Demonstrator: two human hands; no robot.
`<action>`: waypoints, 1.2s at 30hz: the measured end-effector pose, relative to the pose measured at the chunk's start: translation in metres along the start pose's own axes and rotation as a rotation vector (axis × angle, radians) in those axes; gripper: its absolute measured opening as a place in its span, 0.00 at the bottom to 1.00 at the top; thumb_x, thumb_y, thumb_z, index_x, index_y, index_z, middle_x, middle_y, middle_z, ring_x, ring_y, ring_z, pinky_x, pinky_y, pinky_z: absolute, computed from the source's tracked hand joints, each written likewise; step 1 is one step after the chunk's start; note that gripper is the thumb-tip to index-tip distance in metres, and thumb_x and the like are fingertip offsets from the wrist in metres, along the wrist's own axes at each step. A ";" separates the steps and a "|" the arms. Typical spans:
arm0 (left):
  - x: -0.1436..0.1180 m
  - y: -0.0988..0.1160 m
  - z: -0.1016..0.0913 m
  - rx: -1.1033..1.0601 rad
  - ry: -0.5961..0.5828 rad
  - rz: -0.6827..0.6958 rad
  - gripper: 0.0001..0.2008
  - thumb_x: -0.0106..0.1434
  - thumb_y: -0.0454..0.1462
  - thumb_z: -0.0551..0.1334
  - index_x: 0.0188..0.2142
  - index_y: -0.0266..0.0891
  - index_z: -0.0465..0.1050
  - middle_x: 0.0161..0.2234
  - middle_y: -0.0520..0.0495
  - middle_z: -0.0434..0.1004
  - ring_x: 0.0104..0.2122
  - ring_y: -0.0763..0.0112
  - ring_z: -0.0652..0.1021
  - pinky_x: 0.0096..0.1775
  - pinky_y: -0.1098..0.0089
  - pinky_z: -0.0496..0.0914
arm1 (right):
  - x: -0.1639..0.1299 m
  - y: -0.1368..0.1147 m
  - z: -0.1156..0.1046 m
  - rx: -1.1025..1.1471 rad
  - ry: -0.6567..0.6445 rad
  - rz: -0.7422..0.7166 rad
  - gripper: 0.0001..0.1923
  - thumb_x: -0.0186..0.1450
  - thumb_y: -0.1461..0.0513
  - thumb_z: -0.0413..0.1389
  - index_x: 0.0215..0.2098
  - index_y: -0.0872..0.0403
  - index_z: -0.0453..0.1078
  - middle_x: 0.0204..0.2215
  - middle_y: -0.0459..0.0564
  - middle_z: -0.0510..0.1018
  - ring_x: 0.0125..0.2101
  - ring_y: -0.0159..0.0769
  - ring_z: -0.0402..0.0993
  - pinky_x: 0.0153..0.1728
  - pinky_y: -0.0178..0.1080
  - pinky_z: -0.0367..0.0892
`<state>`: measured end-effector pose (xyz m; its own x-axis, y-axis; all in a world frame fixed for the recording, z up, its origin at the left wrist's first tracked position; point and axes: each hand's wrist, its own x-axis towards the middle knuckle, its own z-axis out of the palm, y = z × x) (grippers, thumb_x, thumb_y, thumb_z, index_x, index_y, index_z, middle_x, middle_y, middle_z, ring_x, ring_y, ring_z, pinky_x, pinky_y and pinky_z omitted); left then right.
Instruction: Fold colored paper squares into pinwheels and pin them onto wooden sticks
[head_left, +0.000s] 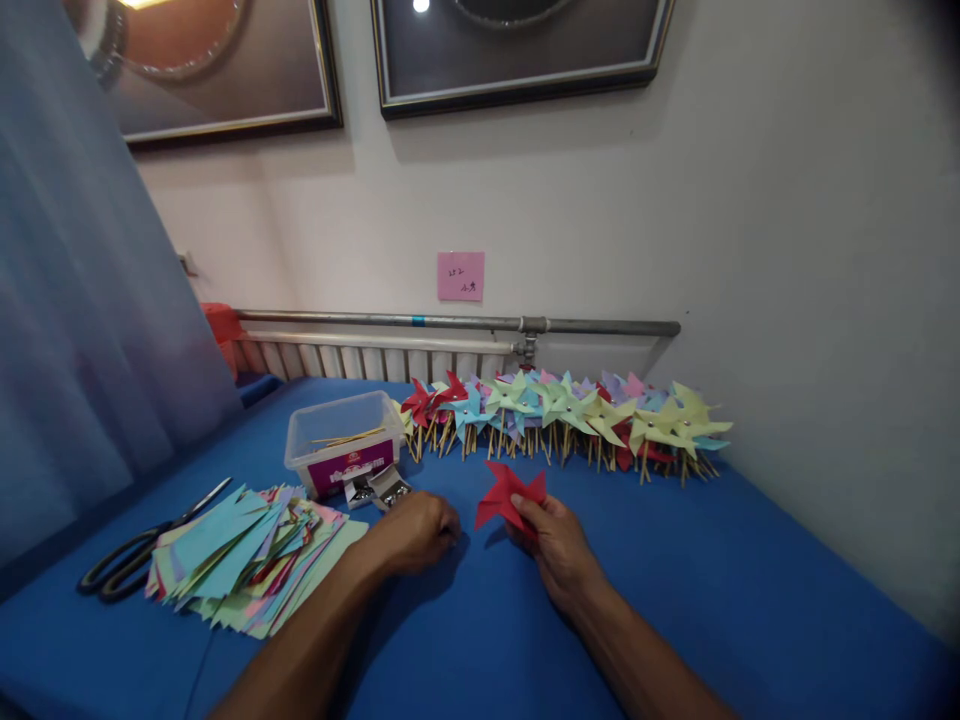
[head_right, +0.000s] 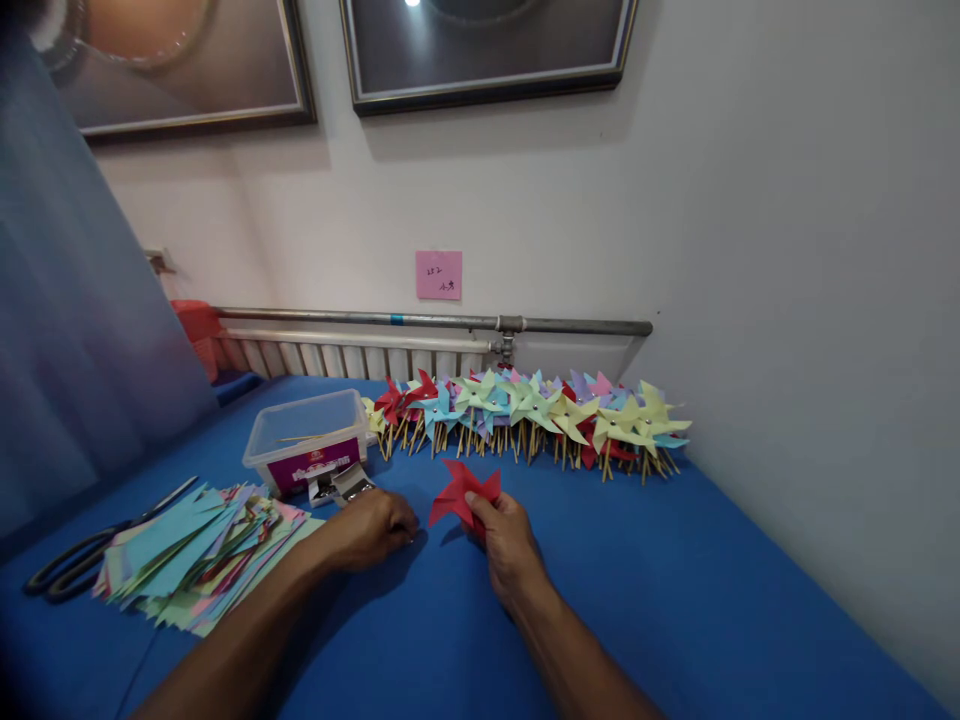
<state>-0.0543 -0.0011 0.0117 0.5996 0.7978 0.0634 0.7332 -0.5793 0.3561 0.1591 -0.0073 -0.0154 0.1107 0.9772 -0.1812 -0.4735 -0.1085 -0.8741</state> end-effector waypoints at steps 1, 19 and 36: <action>0.000 0.002 0.001 0.047 0.000 0.004 0.11 0.58 0.30 0.59 0.33 0.41 0.80 0.34 0.46 0.83 0.35 0.64 0.79 0.37 0.69 0.66 | 0.000 0.000 0.000 0.001 -0.005 -0.004 0.13 0.48 0.61 0.73 0.28 0.56 0.77 0.23 0.45 0.81 0.22 0.29 0.74 0.25 0.31 0.73; 0.005 0.006 0.008 0.280 -0.010 -0.064 0.12 0.63 0.32 0.55 0.36 0.39 0.78 0.36 0.41 0.80 0.35 0.63 0.79 0.37 0.68 0.69 | -0.004 -0.003 0.002 -0.009 -0.017 -0.013 0.14 0.47 0.60 0.73 0.27 0.56 0.76 0.21 0.44 0.80 0.21 0.28 0.73 0.24 0.31 0.73; 0.019 0.030 0.020 -0.839 0.419 -0.143 0.03 0.56 0.31 0.63 0.28 0.38 0.74 0.53 0.41 0.73 0.53 0.60 0.74 0.53 0.62 0.69 | -0.003 0.008 0.007 -0.069 -0.094 -0.083 0.16 0.49 0.56 0.71 0.34 0.55 0.80 0.29 0.49 0.85 0.25 0.36 0.76 0.28 0.35 0.68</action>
<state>-0.0147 -0.0066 0.0050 0.2385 0.9412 0.2394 0.2232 -0.2930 0.9297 0.1492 -0.0102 -0.0187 0.0629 0.9958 -0.0671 -0.4047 -0.0360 -0.9138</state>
